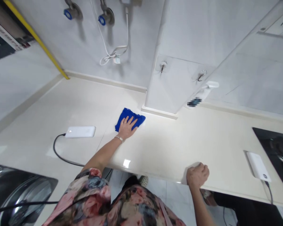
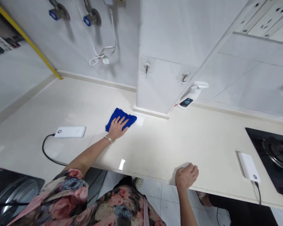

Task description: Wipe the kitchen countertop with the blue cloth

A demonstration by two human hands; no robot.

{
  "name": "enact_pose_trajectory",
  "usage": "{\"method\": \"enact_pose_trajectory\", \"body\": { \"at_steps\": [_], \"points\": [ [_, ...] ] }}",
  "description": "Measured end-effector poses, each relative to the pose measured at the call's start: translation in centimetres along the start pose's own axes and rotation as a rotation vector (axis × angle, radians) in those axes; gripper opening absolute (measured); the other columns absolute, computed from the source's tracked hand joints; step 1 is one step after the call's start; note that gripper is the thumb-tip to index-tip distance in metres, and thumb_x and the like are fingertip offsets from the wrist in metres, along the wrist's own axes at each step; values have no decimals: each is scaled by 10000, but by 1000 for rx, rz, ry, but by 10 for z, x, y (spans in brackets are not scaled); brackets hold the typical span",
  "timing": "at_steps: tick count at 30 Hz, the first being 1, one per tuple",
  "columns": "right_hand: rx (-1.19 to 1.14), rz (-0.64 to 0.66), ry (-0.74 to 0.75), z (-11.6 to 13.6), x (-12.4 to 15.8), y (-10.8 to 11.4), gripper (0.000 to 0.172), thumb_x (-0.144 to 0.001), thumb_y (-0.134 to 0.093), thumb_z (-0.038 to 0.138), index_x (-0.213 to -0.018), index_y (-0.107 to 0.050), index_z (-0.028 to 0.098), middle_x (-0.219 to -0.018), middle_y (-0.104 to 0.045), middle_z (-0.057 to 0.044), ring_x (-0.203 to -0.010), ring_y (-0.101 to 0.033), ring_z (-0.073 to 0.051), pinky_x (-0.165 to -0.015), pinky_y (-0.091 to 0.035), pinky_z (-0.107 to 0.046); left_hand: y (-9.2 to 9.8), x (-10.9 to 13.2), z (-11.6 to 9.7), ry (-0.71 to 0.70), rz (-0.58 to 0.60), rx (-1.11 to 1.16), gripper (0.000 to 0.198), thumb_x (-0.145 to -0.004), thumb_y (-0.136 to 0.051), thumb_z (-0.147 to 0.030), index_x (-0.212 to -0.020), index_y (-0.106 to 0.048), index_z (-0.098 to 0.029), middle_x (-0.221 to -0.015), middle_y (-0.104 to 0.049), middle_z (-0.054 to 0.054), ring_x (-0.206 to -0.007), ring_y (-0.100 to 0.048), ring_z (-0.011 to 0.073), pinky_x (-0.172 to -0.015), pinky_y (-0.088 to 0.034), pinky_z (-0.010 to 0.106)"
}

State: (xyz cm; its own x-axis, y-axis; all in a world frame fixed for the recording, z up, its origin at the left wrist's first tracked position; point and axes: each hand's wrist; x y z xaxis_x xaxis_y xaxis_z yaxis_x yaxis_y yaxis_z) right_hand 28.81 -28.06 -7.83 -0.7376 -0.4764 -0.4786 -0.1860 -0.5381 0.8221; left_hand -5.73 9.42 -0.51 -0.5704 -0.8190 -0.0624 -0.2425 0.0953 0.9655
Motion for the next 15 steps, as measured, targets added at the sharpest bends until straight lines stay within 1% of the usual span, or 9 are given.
{"method": "enact_pose_trajectory", "body": {
  "at_steps": [3,7,9,12,15],
  "points": [
    [-27,-3,-19,1,-1,0,568,-850,-497,226,-1376,-586,29,-1418,-544,-320,-1398,-465,-460,-1116,-430,-721,-6,37,-28,-89,34,32,610,-1050,-443,-533,-1617,-489,-316,-1705,-382,61,-1609,-246,383,-1335,-178,613],
    [-80,1,-32,0,-1,-1,568,-797,-539,227,-1340,-597,72,-1331,-586,-279,-1339,-497,-448,-1081,-437,-715,-19,80,-65,-193,84,82,623,-1017,-507,-587,-1610,-484,-398,-1714,-360,20,-1618,-243,368,-1353,-189,574],
    [-78,12,-29,-2,-1,-1,568,-785,-543,240,-1328,-597,82,-1305,-591,-268,-1318,-505,-440,-1076,-438,-701,-25,94,-84,-291,94,104,623,-1025,-511,-571,-1613,-486,-367,-1712,-367,35,-1614,-248,384,-1343,-193,616],
    [-59,19,-25,-2,-2,-1,575,-774,-539,265,-1319,-596,90,-1306,-583,-266,-1309,-503,-436,-1074,-436,-683,-35,101,-107,-461,103,143,622,-1020,-556,-565,-1603,-500,-356,-1697,-396,57,-1604,-271,389,-1316,-238,642],
    [-44,24,-15,-1,-3,0,590,-764,-533,281,-1316,-595,83,-1311,-581,-272,-1306,-506,-438,-1073,-439,-682,-41,91,-117,-569,109,154,613,-1015,-579,-578,-1587,-518,-367,-1691,-407,65,-1592,-300,389,-1297,-280,629]
  ]
}}
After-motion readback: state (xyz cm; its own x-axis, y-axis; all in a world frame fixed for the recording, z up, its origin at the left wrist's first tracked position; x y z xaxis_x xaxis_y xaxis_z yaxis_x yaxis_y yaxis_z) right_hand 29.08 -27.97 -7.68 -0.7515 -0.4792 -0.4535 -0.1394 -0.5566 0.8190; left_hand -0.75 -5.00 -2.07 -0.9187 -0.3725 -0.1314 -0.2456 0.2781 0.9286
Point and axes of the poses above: each hand's wrist, its own x-axis away from the middle knuckle, its own y-axis out of the back of the hand, z = x × y
